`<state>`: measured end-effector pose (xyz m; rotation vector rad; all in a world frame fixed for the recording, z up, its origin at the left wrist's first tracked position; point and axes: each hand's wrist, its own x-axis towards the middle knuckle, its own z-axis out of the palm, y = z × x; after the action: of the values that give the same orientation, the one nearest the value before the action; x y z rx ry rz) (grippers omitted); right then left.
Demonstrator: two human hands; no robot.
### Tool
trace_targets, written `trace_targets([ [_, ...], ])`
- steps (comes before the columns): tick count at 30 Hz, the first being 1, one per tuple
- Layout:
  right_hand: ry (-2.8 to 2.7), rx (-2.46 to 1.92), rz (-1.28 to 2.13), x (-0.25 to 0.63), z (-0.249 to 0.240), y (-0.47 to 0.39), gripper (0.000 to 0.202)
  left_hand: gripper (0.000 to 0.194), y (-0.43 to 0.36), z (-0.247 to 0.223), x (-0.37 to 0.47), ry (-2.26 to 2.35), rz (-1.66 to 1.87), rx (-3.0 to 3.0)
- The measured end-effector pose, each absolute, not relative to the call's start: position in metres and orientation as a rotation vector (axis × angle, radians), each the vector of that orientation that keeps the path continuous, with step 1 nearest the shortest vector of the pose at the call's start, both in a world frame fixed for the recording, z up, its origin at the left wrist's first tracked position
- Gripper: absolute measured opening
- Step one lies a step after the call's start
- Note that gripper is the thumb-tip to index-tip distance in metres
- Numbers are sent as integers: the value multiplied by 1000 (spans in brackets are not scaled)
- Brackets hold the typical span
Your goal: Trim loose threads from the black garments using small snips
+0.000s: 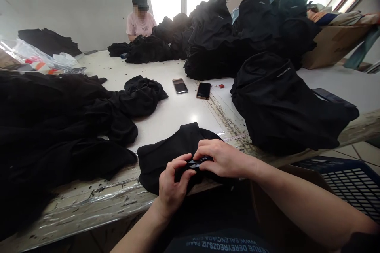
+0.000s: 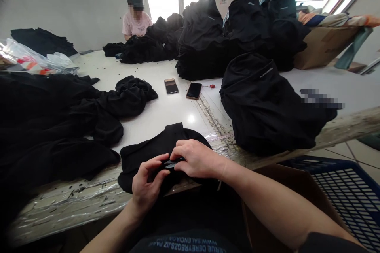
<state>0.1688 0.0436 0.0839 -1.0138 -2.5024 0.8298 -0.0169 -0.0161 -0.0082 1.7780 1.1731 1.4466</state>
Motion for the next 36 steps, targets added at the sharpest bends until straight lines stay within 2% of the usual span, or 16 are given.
trace_targets([
  [6,-2547,-1039,804,170,84,43,16,35,-16,-11,-18,1112,1388,1693],
  [20,-2480,-1056,564,177,88,43,13,16,-6,4,-13,1214,1364,1281],
  [28,-2550,-1082,582,177,92,41,20,14,-5,6,-13,1220,1335,1341],
  [36,-2551,-1056,627,169,91,40,16,13,-6,9,-14,1243,1314,1421],
])
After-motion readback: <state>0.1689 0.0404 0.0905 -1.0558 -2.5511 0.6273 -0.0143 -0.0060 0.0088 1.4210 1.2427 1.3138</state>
